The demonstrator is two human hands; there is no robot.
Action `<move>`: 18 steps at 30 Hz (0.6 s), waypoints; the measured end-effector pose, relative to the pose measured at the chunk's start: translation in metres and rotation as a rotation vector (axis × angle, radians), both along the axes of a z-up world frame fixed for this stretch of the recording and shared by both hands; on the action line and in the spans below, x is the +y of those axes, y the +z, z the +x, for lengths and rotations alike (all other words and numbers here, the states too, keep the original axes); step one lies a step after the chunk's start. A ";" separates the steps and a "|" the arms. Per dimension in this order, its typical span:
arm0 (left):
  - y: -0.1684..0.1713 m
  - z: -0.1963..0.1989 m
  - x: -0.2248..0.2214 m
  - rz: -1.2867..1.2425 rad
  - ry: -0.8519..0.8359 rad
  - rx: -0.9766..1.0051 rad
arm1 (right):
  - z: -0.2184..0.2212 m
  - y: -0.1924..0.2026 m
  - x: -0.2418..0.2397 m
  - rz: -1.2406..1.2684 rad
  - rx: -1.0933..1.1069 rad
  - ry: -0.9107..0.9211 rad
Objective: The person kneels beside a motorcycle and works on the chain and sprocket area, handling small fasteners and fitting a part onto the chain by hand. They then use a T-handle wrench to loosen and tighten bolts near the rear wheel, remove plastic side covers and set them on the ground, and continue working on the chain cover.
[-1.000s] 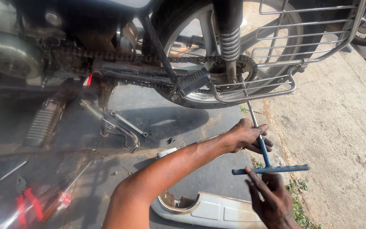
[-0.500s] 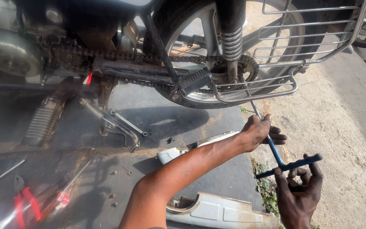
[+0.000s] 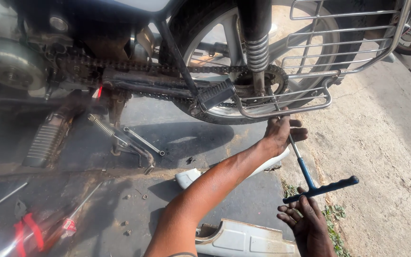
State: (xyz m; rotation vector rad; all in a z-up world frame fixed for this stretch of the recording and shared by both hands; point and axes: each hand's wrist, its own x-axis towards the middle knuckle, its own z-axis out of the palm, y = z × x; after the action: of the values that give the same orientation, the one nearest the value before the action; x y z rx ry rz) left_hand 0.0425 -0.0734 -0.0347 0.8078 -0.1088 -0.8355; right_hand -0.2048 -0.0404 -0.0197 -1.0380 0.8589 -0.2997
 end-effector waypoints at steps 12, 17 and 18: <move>-0.062 0.103 -0.045 -0.556 0.058 0.280 | 0.005 0.017 -0.038 -1.699 0.260 0.181; -0.015 0.084 -0.040 -0.413 0.497 0.394 | 0.007 0.025 -0.037 -2.171 0.207 0.405; -0.014 0.083 -0.040 -0.412 0.498 0.392 | 0.006 0.023 -0.037 -2.170 0.204 0.405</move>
State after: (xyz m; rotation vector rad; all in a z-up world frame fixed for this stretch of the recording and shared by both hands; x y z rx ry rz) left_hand 0.1251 -0.1137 -0.0489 0.2513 0.2543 -0.4586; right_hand -0.1984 -0.0771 0.0031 -3.2096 0.1365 -0.8090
